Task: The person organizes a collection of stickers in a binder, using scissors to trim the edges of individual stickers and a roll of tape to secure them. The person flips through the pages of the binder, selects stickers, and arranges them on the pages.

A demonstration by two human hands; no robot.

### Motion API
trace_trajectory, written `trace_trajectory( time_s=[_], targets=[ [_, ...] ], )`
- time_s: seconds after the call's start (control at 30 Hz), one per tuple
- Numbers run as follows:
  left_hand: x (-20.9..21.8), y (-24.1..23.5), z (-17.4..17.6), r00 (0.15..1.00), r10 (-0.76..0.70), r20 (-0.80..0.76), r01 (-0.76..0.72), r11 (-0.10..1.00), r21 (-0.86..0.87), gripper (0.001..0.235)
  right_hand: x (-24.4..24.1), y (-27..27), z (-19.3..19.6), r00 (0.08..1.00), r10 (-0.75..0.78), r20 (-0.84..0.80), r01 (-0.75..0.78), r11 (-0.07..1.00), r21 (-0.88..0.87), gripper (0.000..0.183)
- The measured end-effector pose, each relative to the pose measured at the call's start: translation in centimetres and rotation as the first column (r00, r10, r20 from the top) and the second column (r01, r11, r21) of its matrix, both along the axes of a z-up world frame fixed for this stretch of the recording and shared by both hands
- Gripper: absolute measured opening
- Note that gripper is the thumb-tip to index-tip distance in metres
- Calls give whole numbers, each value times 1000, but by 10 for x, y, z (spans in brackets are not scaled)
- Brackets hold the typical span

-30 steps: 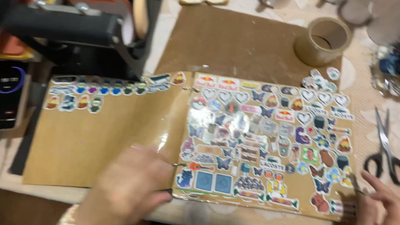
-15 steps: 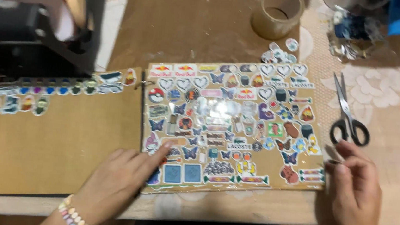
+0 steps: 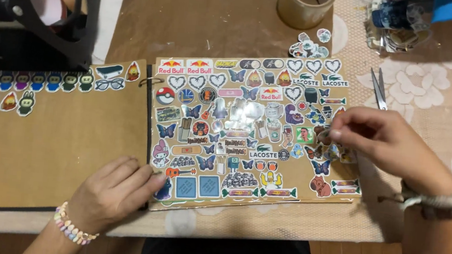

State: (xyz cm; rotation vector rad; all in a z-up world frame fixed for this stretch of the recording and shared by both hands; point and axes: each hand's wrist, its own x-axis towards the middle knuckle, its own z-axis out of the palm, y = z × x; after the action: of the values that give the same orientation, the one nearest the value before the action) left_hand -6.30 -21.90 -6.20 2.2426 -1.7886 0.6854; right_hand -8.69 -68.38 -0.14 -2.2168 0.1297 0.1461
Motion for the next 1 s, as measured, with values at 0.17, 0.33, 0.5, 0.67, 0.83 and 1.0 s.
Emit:
trace_trajectory(
  time_s=[0.17,0.33,0.5,0.67,0.83,1.0],
  targets=[
    [-29,-28,0,998,-9,-65,1,993,-118,48,39,26,18,806,446,-389,-430,893,133,18],
    [-39,-63,-4,997,23,-76,-21,999,27,34,55,11,-1,877,356,-324,-285,926,247,15],
    [-35,-66,-8,974,58,-218,-36,994,103,46,63,-9,-23,951,192,-244,-78,909,410,10],
    [-28,-66,7,850,34,-525,29,993,111,65,70,6,-9,934,227,-278,-122,930,347,13],
    [25,-82,39,692,114,-713,-88,993,73,105,106,78,10,861,347,-371,-360,932,37,18],
    [66,-103,27,759,170,-629,-193,981,32,114,140,118,3,798,442,-410,-464,884,50,12]
  ],
)
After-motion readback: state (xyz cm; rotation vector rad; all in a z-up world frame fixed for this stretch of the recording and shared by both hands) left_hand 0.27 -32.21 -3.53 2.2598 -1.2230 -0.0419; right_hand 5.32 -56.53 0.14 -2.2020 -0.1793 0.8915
